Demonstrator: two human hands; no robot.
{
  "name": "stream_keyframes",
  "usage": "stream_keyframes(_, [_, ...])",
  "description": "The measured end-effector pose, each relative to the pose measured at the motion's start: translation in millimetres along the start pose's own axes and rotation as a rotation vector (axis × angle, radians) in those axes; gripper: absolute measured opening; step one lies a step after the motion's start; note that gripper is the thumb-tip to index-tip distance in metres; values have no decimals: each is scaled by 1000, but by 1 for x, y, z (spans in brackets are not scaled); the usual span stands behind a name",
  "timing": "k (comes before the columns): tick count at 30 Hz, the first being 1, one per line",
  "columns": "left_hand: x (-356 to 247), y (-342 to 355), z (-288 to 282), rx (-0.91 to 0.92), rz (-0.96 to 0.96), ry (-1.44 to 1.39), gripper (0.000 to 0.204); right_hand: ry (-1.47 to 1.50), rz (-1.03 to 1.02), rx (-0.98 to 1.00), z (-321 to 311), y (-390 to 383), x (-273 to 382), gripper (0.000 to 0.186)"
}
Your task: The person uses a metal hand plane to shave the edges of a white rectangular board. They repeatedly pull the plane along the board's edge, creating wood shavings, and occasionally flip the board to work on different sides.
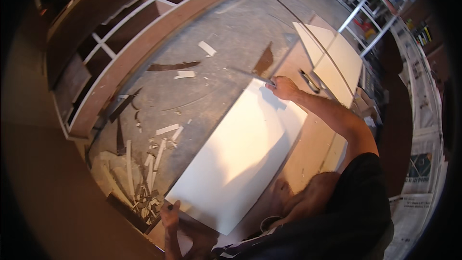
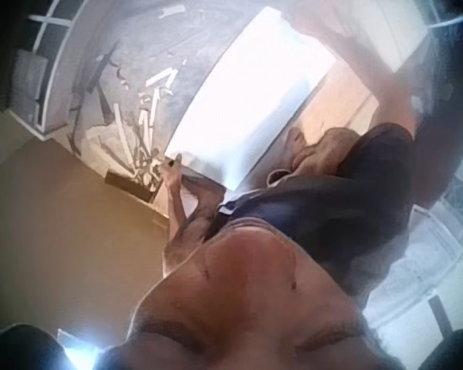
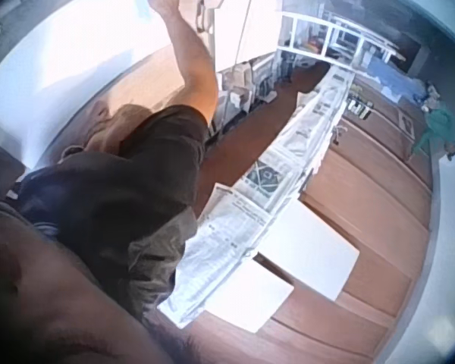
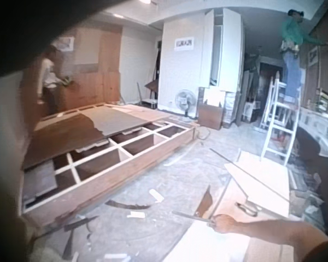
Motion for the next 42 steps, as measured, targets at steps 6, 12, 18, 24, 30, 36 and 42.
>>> stream_keyframes(6, [0, 9, 3, 64, -23, 53, 34, 177, 378, -91, 28, -114, -115, 49])
stream_keyframes(12, [-59, 28, 9, 44, 11, -158, 28, 223, 306, -92, 51, -121, -104, 51])
stream_keyframes(18, [-130, 23, 36, 231, 90, -472, 21, 200, 322, -79, 68, -149, -119, 52])
stream_keyframes(24, [-64, 22, 29, 163, 27, -167, 26, 262, 303, -89, 68, -184, -119, 48])
stream_keyframes(30, [-90, 58, 30, 140, 146, -232, 26, 261, 332, -72, 80, -234, -116, 47])
stream_keyframes(36, [-133, 115, 30, 246, 241, -189, 28, 278, 318, -239, 79, -299, -99, 46])
stream_keyframes(42, [-199, 142, 94, 500, 245, -143, 25, 499, 678, -394, 94, -404, -102, 47])
Point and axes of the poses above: each hand's wrist, its own y-axis towards the middle knuckle, its own z-axis out of the palm, x = y × z, the point moved 8 cm from there along y, towards the middle knuckle, and after that the axes turned 5 degrees about -z, right-handed, at the moved point
